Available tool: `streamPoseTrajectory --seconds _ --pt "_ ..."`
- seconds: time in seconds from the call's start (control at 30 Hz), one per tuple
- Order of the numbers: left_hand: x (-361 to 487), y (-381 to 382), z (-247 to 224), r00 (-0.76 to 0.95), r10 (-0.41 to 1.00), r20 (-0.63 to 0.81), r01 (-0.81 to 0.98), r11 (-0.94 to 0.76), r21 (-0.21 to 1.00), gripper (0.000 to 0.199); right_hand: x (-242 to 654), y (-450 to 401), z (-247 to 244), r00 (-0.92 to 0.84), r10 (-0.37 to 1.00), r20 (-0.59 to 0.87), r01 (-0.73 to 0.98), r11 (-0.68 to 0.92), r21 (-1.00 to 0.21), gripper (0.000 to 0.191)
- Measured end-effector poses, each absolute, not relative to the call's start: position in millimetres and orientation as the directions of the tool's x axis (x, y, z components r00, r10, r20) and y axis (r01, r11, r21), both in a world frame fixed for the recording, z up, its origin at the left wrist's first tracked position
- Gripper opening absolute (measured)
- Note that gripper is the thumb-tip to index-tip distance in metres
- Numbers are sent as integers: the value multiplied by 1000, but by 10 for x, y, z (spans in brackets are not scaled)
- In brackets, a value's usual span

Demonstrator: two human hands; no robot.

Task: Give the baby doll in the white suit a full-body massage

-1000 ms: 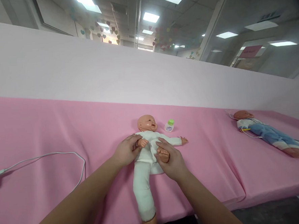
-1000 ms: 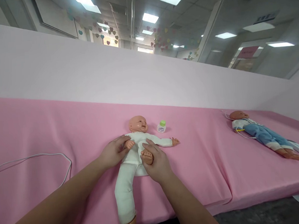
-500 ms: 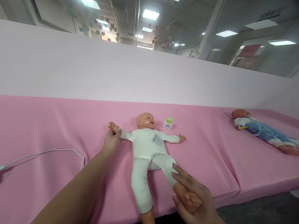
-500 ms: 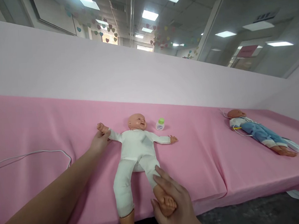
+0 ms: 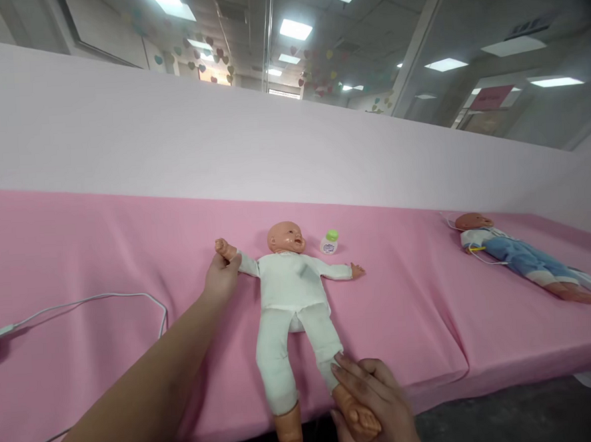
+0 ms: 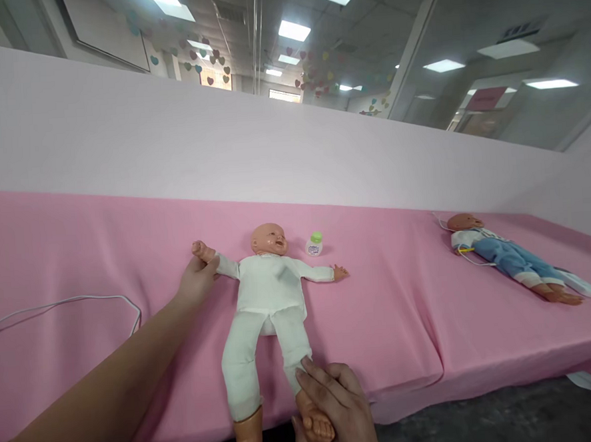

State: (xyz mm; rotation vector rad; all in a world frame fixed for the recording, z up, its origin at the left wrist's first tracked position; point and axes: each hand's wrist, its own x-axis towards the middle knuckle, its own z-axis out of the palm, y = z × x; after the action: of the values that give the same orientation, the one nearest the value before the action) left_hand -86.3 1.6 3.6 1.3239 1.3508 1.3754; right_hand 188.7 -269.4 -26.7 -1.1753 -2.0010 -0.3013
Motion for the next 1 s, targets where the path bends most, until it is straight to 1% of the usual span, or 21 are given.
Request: streamPoseTrajectory --seconds 0.07,0.13,0.17,0.23,0.3,0.33,0.4,0.47,0.53,0.63,0.73,0.83,0.9,1.0 --pt "-810 -55 81 -85 963 258 343 -215 915 38 1894 -2635 -90 -226 616 754 829 529 -183 54" --pt "-740 -137 107 55 922 383 521 -354 777 39 1893 -2515 86 -184 599 779 843 504 -189 52" --pt "-704 -176 110 143 888 437 572 -434 696 39 1887 -2426 162 -166 585 794 847 497 -189 52" --pt "-641 -236 94 311 803 509 604 -580 546 41 1863 -2199 270 -145 551 822 841 507 -191 52" --pt "-602 -266 58 442 730 521 589 -675 445 43 1823 -1936 309 -139 550 824 825 525 -210 51" --pt "-594 -270 38 484 708 514 579 -700 419 44 1800 -1806 304 -127 576 807 814 525 -247 50" --pt "-595 -261 9 517 693 502 568 -717 405 45 1754 -1578 261 -86 649 756 792 504 -343 49" --pt "-610 -246 -2 507 704 497 572 -706 417 46 1717 -1426 198 -43 719 694 768 468 -438 48" --pt "-623 -240 4 494 718 490 576 -692 435 48 1698 -1367 152 -8 759 652 747 438 -500 49" --pt "-626 -254 37 450 745 493 585 -663 468 47 1707 -1454 164 17 756 655 741 430 -515 50" --pt "-629 -262 81 368 792 488 593 -604 533 44 1749 -1710 247 -19 708 706 760 469 -450 50" --pt "-677 -208 101 217 889 403 589 -448 672 40 1797 -2058 287 -129 668 733 783 521 -338 52" --pt "-742 -135 93 53 947 315 517 -296 803 34 1827 -2288 241 -190 669 718 806 525 -276 53" --pt "-858 -13 64 -181 972 152 299 -93 950 33 1871 -2558 65 -239 663 709 834 514 -199 54"
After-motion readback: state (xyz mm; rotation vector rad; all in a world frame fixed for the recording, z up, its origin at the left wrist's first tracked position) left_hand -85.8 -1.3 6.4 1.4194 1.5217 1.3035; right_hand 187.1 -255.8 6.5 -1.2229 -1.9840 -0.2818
